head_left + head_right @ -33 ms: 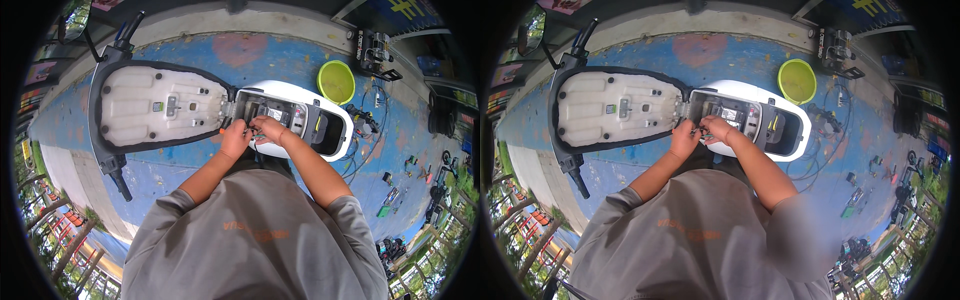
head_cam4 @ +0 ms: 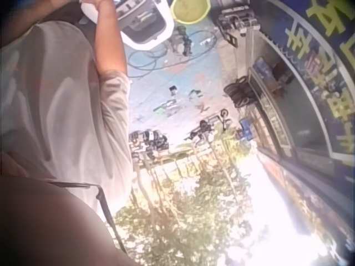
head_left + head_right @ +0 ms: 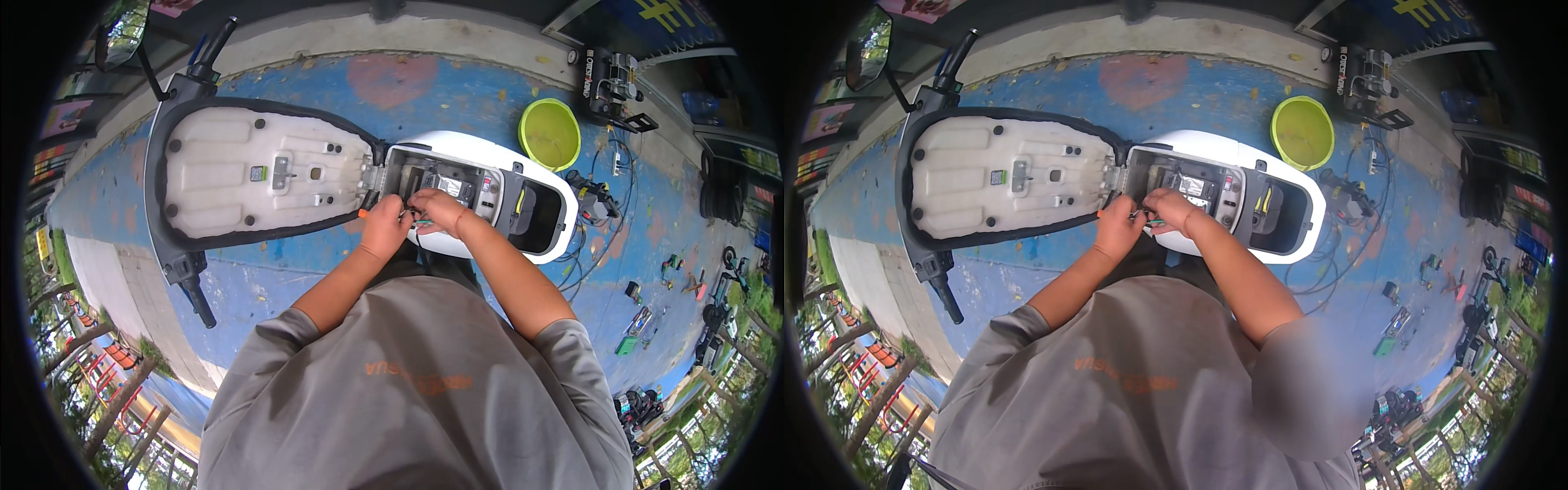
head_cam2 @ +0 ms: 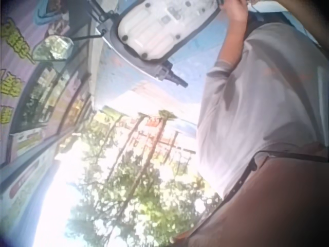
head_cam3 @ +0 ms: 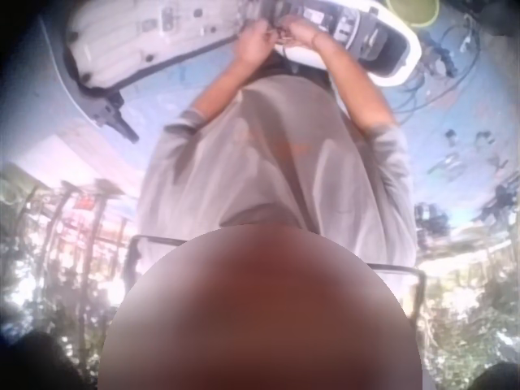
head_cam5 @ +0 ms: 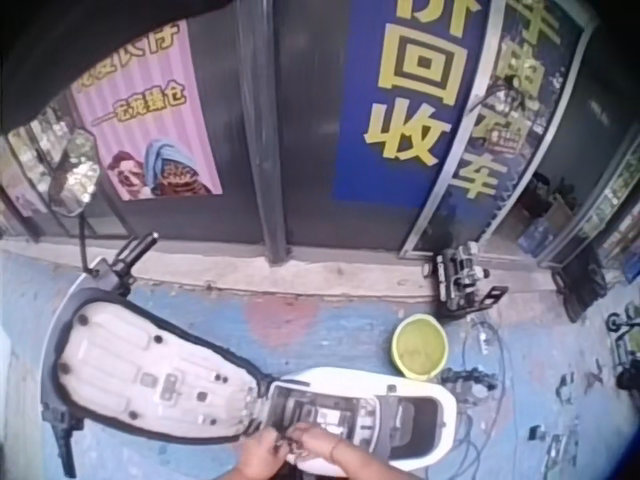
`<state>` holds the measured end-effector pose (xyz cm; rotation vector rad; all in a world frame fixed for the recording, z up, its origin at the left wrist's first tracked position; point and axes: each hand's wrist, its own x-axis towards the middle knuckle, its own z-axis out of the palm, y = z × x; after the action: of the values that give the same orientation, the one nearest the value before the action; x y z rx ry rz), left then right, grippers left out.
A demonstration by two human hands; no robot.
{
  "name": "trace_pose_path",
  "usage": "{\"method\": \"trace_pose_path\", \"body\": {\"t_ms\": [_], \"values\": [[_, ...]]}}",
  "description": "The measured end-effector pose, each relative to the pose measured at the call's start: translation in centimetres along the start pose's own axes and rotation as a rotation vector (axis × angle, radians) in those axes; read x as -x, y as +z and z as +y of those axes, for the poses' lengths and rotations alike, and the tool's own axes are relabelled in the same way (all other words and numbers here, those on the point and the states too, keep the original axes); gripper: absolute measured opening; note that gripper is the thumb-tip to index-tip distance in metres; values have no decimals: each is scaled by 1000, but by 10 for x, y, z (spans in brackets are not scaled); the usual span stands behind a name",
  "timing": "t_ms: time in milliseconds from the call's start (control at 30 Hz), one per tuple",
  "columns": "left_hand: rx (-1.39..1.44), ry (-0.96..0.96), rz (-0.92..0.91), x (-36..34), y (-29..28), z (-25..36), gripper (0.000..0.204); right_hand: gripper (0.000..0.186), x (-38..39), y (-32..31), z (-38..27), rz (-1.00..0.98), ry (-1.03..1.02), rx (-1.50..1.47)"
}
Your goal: The person opens the seat of a white electric scooter and connects an orange electrical connector inside the battery compartment. They then close the seat, start the scooter, and test the throttle and dashboard display before closing the seat again.
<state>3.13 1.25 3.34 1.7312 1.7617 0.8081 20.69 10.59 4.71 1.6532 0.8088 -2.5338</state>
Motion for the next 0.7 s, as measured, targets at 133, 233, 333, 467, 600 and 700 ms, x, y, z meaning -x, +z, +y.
{"method": "trace_pose_path", "body": {"t_ms": [133,233,333,467,600,700], "values": [[-7,-26,31,3,1,0,27,22,-8,5,3,80,-12,10],[-11,-131,50,1,-2,7,27,22,-14,7,8,144,-34,-16],[-24,-278,41,-5,-3,12,26,26,-22,8,20,190,-271,76],[161,-278,43,-5,3,5,25,28,-23,5,36,130,-373,254],[364,-311,-50,4,3,-1,25,23,-8,-7,31,81,-292,170],[442,-311,-81,6,8,-9,26,19,-4,-5,28,64,-257,214]]}}
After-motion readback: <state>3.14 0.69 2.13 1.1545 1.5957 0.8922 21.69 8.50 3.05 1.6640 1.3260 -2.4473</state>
